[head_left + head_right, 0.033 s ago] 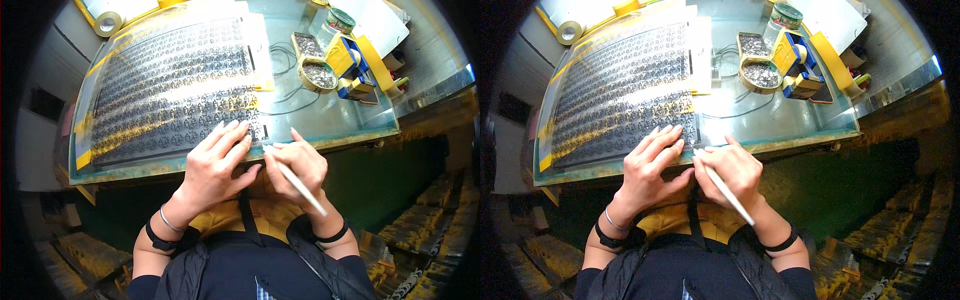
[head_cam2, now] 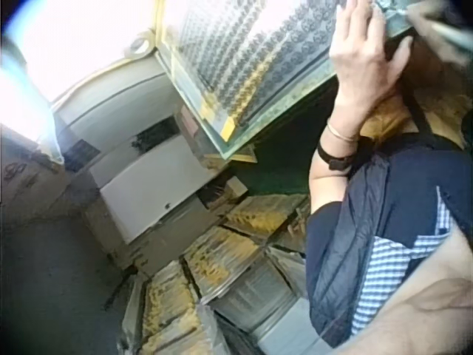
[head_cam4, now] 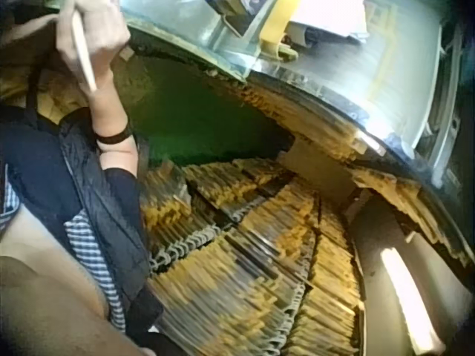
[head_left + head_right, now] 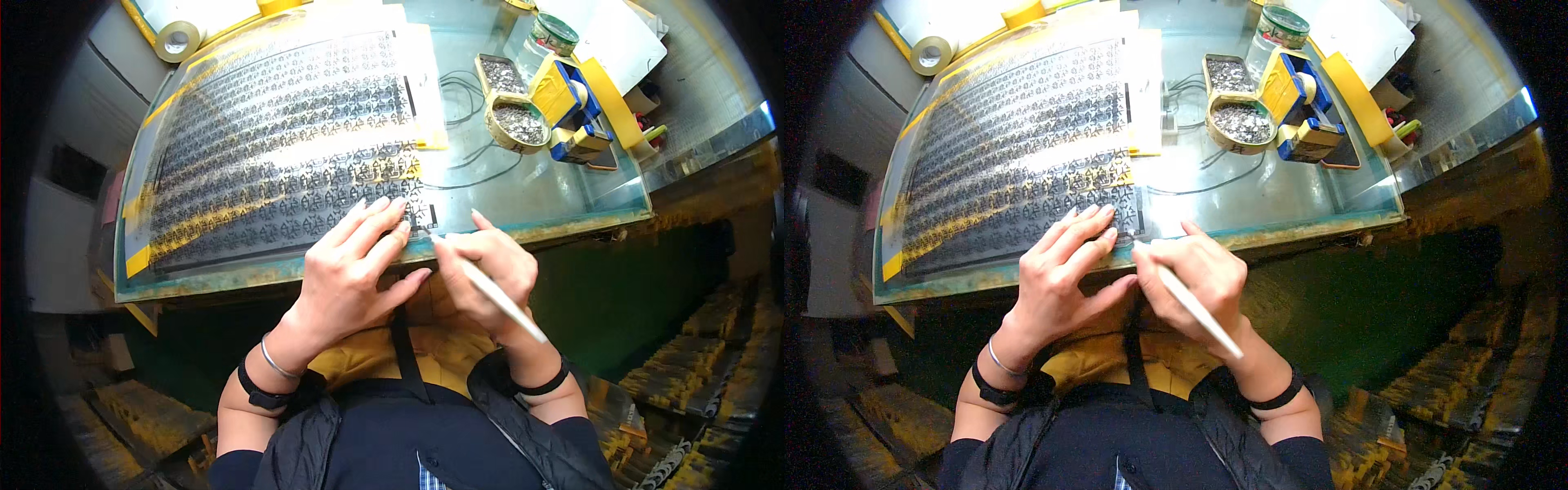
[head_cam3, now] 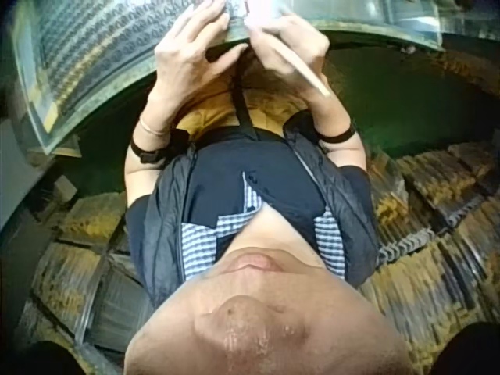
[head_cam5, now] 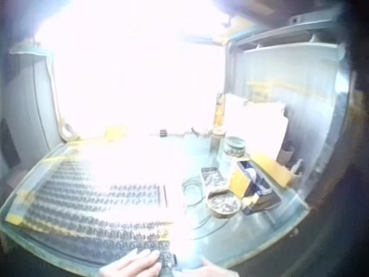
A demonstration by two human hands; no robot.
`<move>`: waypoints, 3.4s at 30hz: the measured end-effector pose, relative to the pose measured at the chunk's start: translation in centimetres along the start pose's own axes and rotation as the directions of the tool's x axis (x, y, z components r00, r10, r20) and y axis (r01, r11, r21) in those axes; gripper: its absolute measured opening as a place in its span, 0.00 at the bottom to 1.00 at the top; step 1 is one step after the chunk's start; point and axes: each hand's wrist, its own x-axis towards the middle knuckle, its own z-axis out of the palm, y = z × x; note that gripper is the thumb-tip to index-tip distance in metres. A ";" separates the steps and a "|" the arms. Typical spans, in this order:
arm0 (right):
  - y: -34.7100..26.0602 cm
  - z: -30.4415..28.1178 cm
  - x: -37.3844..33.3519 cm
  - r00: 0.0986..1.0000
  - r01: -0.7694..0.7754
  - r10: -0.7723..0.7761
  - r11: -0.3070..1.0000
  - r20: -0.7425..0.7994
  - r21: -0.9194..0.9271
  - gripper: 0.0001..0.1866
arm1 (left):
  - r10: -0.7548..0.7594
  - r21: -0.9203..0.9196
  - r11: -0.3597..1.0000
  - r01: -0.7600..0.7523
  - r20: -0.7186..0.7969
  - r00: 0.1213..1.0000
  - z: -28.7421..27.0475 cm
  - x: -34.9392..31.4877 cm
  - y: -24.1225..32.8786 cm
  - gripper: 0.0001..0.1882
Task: The recorder prepares and inspects patterned film sheets on a light table.
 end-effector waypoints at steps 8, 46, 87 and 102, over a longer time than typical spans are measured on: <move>1.9 1.4 1.6 0.999 -0.005 0.003 0.997 -0.033 -0.074 0.08 | 0.037 -0.013 0.999 -0.038 -0.073 0.997 0.1 1.9 -1.1 0.07; 1.9 0.2 1.8 0.995 -0.019 0.016 0.999 0.103 0.033 0.10 | 0.061 0.201 0.978 -0.052 -0.041 0.997 1.0 -0.6 1.4 0.20; 5.9 -10.3 -0.5 0.683 -0.310 0.378 0.925 -0.625 0.221 0.05 | -0.153 -0.256 0.952 0.167 0.072 0.986 0.4 3.2 -0.3 0.03; 12.0 -14.8 -5.6 0.629 -0.690 0.216 0.597 -0.747 -0.408 0.08 | -0.208 -0.266 0.919 0.291 0.300 0.931 -0.4 4.4 0.1 0.05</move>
